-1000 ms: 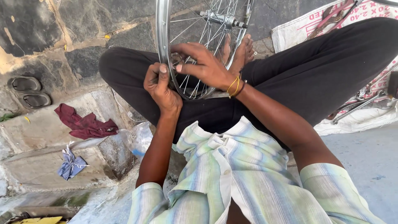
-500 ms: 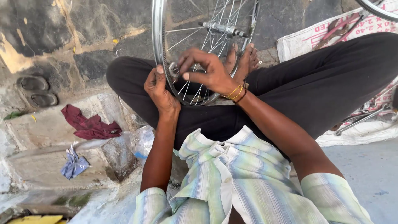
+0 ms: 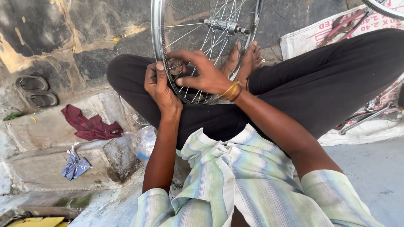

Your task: Repairing and truing a bicycle wheel by adjusting spokes.

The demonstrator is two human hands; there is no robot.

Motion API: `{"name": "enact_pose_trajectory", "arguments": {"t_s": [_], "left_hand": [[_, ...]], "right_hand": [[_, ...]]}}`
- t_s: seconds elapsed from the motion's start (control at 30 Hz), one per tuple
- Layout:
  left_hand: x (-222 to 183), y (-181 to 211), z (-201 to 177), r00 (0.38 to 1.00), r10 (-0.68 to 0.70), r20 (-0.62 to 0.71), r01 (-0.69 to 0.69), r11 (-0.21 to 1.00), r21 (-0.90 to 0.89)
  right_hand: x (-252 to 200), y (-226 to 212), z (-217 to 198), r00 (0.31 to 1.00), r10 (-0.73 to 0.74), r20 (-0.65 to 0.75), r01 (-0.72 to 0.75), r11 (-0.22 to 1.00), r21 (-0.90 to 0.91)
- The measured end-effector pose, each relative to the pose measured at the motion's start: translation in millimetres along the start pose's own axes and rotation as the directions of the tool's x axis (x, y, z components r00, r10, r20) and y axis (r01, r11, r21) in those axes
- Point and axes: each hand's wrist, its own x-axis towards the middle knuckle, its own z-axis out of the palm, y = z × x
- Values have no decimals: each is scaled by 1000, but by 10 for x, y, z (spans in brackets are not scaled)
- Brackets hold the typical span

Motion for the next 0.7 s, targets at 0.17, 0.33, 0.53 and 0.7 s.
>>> {"name": "enact_pose_trajectory", "arguments": {"t_s": [0.17, 0.33, 0.53, 0.7], "left_hand": [[-11, -19, -14, 1000, 21, -22, -21, 1000, 8], [76, 79, 24, 998, 61, -25, -60, 998, 19], [339, 297, 114, 996, 15, 84, -30, 983, 179], [137, 49, 6, 987, 129, 96, -149, 959, 241]], "right_hand": [[-31, 160, 87, 977, -175, -119, 203, 930, 306], [-8, -73, 3, 998, 58, -35, -57, 998, 30], [-54, 115, 71, 969, -221, -114, 216, 975, -51], [-170, 118, 42, 841, -265, -472, 236, 964, -122]]}}
